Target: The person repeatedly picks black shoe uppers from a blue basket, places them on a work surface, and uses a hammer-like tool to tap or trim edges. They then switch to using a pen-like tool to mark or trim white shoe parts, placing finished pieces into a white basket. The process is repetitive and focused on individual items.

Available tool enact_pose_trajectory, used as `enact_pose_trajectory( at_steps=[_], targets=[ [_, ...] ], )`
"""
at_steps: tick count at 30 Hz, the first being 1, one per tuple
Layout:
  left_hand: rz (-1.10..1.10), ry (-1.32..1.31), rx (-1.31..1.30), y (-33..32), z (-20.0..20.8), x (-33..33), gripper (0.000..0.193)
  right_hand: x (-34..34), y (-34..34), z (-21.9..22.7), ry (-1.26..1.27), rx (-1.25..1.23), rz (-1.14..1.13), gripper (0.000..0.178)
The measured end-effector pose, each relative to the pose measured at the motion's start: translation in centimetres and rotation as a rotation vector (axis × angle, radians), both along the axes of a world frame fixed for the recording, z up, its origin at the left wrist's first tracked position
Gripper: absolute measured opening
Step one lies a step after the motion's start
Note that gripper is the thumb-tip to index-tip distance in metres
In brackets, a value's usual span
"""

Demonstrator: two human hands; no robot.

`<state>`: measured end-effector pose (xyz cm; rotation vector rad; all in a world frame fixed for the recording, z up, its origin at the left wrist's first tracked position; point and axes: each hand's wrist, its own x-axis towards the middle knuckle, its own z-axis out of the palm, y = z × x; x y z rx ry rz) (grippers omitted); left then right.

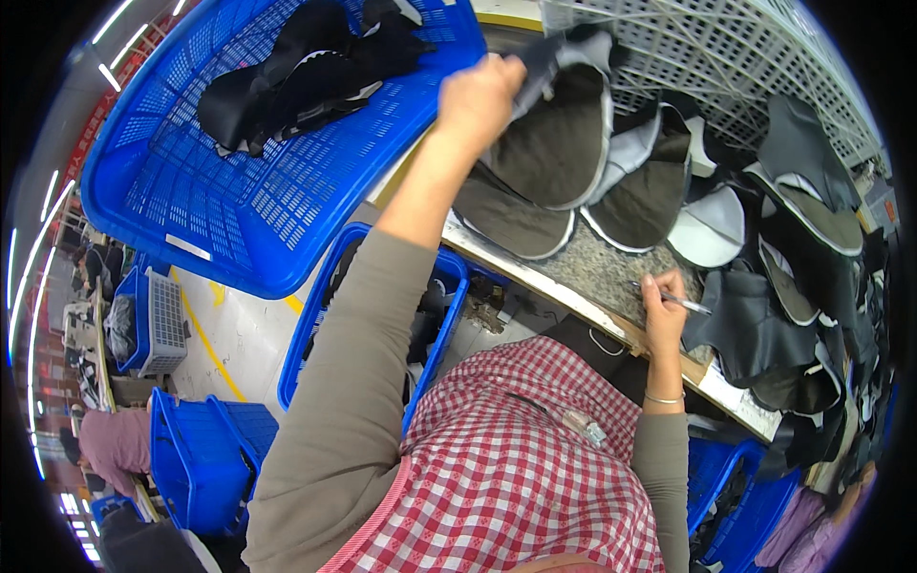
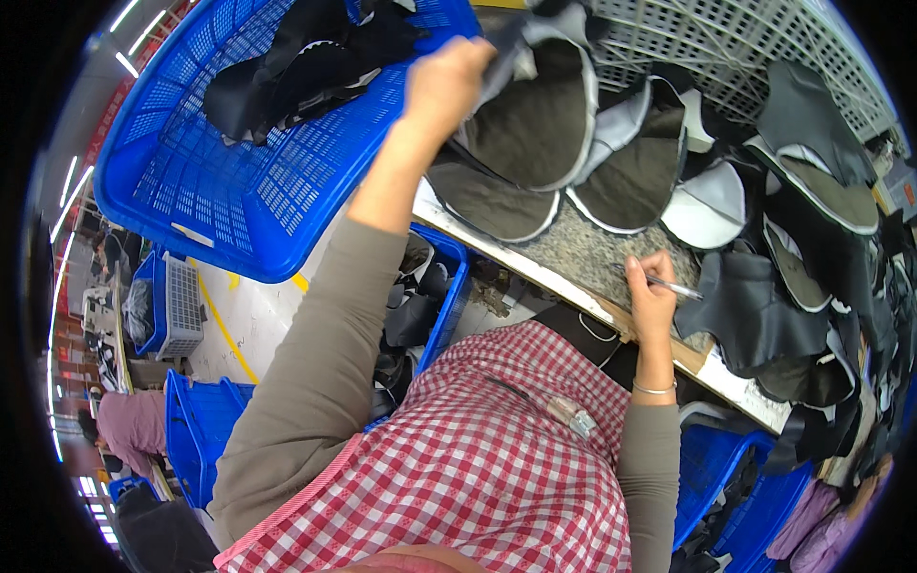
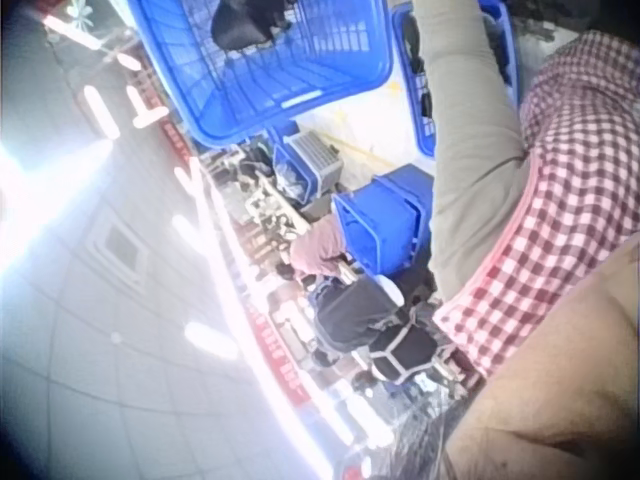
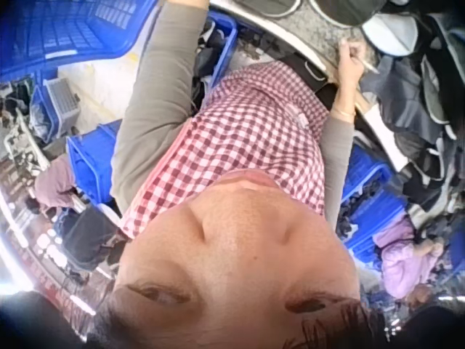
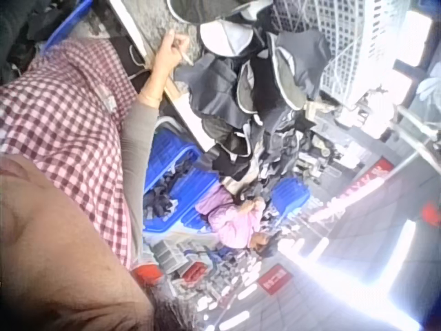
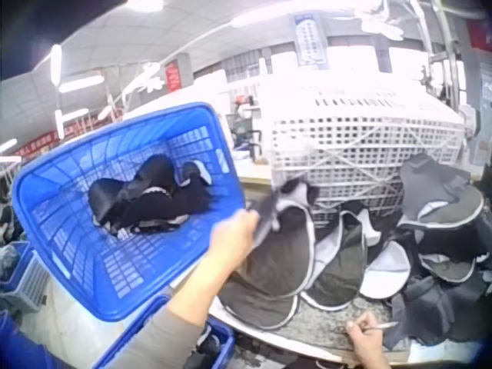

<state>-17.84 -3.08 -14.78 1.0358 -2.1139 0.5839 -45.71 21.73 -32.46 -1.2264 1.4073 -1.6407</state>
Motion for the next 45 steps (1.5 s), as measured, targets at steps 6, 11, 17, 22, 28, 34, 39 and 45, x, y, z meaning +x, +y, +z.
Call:
enact_pose_trajectory(
  at_steps=[6,11,17,22,28,34,39,45],
  targets=[
    [-0.678,0.404,0.897,-9.8,-6.5,8.9,0.050,-0.3,0.2,-0.1,0.024,0.051,-0.013,0.024],
    [0.505,0.178,0.054,-19.8,-2.3,21.6,0.049,-0.1,0.0,0.2,0.003,0.109,-0.042,0.025],
    [0.921,0.014,0.393,-23.5,-3.1,32.7,0.066,0.3,-0.3,0.4,-0.035,0.083,-0.063,0.027],
    [0.705,0.188,0.319,-18.4,-4.3,32.3,0.042,0.5,-0.2,0.4,0.062,0.148,-0.162,0.023],
    [-0.036,0.808,-0.286,-5.7,4.4,24.1,0.022,0.8,-0.3,0.8,-0.031,0.101,-0.077,0.022],
    [-0.446,0.379,-0.319,0.7,5.7,7.0,0.026,0.4,-0.3,0.6,-0.065,0.060,-0.095,0.024],
    [-0.738,-0.285,0.673,5.2,-4.7,-3.1,0.026,0.0,0.3,0.9,-0.335,-0.084,-0.055,0.028],
    [-1.045,0.032,1.686,2.4,-12.5,-5.4,0.079,1.9,-0.9,2.3,-0.032,-0.090,-0.013,0.024]
  ],
)
